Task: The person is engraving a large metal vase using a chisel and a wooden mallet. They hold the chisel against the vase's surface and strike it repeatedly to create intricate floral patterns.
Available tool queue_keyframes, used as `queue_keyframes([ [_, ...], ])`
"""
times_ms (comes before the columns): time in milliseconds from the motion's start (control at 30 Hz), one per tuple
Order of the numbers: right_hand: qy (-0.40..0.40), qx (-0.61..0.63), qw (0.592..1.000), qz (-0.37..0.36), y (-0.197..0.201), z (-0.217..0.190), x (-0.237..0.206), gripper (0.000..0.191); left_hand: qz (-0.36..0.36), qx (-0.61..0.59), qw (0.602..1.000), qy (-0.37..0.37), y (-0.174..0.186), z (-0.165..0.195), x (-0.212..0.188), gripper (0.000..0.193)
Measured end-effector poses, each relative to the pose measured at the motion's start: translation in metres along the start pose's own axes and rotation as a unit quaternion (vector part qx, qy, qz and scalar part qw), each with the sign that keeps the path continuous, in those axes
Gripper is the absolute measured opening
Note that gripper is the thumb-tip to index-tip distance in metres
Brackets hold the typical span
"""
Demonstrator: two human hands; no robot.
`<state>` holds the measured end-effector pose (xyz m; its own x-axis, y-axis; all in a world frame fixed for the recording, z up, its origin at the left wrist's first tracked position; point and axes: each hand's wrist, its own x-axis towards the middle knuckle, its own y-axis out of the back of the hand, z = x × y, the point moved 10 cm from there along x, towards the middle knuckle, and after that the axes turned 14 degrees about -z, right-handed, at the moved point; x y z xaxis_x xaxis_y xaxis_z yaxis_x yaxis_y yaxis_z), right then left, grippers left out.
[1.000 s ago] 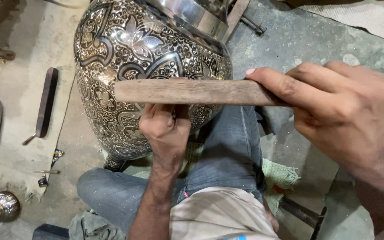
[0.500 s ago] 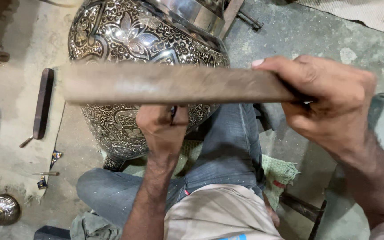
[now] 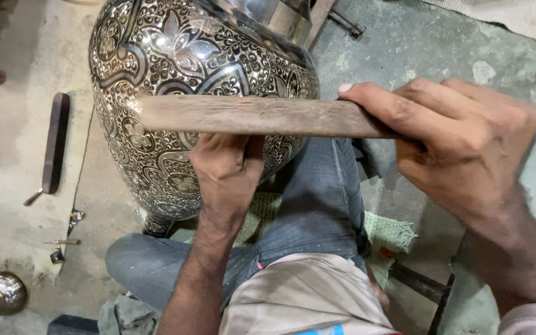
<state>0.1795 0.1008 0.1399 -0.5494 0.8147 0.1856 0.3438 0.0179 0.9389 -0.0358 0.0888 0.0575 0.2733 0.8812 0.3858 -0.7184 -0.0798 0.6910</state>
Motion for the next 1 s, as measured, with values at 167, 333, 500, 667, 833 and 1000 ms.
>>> queue_keyframes([
  [167,-0.059,0.079,0.995,-0.018,-0.001,0.009,0.006,0.044,-0.017,0.002,1.000,-0.006,0.004,0.005,0.004,0.013],
  [333,-0.043,-0.012,0.998,-0.033,-0.001,-0.001,-0.002,0.050,-0.044,0.007,0.999,0.019,0.001,0.000,0.007,0.012],
  [500,-0.020,0.030,0.999,0.006,-0.005,0.006,-0.006,0.044,-0.061,0.000,0.998,0.025,0.003,0.003,0.008,0.015],
  [667,-0.042,0.058,0.997,0.020,-0.007,0.014,-0.006,0.042,-0.072,-0.006,0.996,0.045,0.002,0.003,0.016,0.008],
  [833,-0.058,0.123,0.991,0.019,-0.013,0.017,-0.011,0.045,-0.100,-0.010,0.995,0.003,0.004,0.012,0.022,0.015],
  [1000,-0.093,0.147,0.984,0.022,-0.020,0.024,-0.016,0.046,-0.092,-0.024,0.994,-0.052,0.009,0.024,0.029,0.029],
])
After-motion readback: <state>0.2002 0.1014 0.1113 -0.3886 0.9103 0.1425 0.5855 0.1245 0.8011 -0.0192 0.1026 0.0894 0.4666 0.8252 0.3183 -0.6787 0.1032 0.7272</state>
